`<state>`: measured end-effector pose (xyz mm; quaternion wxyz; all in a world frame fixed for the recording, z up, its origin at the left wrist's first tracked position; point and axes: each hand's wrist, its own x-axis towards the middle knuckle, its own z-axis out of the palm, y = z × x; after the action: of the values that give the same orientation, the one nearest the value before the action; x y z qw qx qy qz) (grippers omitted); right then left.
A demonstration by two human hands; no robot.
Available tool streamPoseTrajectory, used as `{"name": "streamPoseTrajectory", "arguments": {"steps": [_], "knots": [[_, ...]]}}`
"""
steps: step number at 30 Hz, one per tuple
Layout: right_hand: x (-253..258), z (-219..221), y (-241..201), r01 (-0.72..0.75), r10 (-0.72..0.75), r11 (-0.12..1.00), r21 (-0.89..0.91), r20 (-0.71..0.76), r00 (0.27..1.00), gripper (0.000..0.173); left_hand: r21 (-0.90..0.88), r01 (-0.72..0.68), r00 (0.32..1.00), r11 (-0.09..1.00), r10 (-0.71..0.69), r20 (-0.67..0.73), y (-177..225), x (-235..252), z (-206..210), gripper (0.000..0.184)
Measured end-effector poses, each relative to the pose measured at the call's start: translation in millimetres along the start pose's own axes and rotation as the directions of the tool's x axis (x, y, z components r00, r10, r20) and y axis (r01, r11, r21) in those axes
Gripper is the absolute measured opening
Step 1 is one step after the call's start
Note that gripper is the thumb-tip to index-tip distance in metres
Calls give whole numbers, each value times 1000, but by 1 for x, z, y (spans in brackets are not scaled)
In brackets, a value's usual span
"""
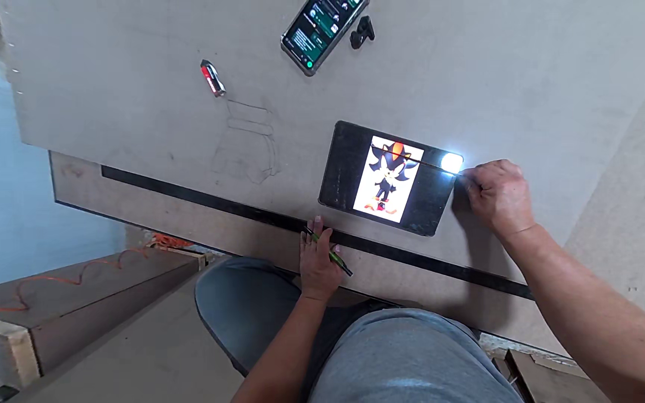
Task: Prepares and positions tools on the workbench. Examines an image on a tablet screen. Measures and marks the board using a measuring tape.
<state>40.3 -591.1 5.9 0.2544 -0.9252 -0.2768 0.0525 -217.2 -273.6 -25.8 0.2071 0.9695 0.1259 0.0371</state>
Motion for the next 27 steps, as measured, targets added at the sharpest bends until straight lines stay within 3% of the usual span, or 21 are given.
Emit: {"name": "streamPoseTrajectory", "arguments": {"steps": [27], "knots": [[0,0,-1,1,-2,1000,-23,-14,1000,25,3,1,1000,1000,-1,4,1,1,-1,40]]}}
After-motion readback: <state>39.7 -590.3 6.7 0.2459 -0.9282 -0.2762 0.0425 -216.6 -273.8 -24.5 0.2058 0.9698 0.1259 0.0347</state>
